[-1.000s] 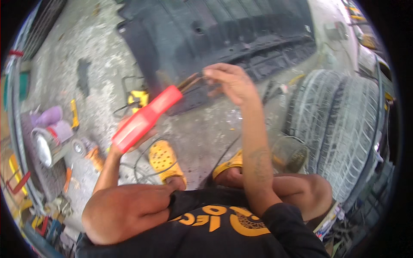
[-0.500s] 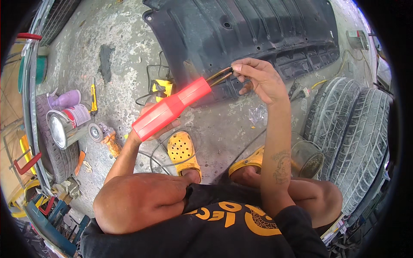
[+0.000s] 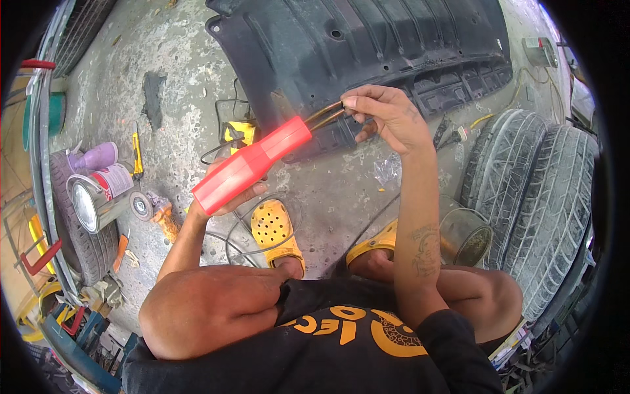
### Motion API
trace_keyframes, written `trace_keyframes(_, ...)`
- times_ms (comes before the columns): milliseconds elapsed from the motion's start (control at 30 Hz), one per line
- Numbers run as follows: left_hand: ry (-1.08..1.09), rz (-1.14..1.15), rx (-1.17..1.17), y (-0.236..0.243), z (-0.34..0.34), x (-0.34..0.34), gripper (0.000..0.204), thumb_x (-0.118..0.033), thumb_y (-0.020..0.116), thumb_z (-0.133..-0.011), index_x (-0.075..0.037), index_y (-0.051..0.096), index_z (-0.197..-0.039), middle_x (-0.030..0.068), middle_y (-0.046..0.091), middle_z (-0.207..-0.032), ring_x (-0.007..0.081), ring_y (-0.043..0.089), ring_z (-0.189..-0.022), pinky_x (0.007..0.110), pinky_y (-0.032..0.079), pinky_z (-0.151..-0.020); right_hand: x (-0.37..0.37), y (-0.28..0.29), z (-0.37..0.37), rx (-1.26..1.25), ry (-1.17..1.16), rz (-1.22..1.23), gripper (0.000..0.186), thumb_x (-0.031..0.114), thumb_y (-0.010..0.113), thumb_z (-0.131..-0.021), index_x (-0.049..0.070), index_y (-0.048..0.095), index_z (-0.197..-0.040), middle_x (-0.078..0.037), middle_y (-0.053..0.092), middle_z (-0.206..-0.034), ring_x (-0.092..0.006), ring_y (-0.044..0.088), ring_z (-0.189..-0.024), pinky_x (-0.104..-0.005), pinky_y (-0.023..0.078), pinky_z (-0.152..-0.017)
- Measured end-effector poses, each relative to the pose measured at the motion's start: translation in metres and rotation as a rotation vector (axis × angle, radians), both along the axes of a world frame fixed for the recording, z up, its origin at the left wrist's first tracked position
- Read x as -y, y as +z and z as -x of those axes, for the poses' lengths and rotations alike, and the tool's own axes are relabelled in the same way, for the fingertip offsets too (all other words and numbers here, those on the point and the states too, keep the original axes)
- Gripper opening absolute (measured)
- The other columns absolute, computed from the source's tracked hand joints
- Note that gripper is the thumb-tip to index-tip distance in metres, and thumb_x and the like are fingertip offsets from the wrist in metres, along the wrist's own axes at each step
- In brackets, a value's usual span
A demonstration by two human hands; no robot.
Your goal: Using a hot stapler tool to repair a crack in a black plastic automotive panel.
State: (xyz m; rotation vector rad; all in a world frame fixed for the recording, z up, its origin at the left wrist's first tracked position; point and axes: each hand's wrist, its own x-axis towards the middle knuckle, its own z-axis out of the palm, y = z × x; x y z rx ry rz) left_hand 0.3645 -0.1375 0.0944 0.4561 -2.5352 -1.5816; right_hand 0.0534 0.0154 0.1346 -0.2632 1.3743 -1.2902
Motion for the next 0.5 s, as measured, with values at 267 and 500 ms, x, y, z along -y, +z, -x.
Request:
trace_keyframes(267, -0.039, 0.020, -0.014, 0.007, 0.003, 0.001, 0.025, -0.026, 0.081, -0.085, -0.009, 0.071, -0.100, 0.0077, 0.072, -0.089, 0.0294, 0.071, -0.085, 0.039, 0.056, -0.076, 0.002, 0.005, -0.003, -0.033, 0.005, 0.062, 0.020, 0.011, 0.073, -0.091, 0.000, 0.071, -0.108, 0.000, 0.065, -0.087, -0.0052, 0.061, -0.074, -0.0278, 0.060, -0.054)
trace_keyframes(500, -0.025, 0.023, -0.018, 0.004, 0.002, 0.000, 0.023, -0.025, 0.081, -0.085, -0.008, 0.071, -0.097, 0.0076, 0.073, -0.088, 0.0287, 0.071, -0.084, 0.039, 0.056, -0.074, 0.006, 0.015, -0.004, -0.035, -0.021, 0.025, 0.024, 0.010, 0.076, -0.087, -0.005, 0.073, -0.105, -0.003, 0.066, -0.086, -0.0102, 0.061, -0.077, -0.0325, 0.063, -0.063)
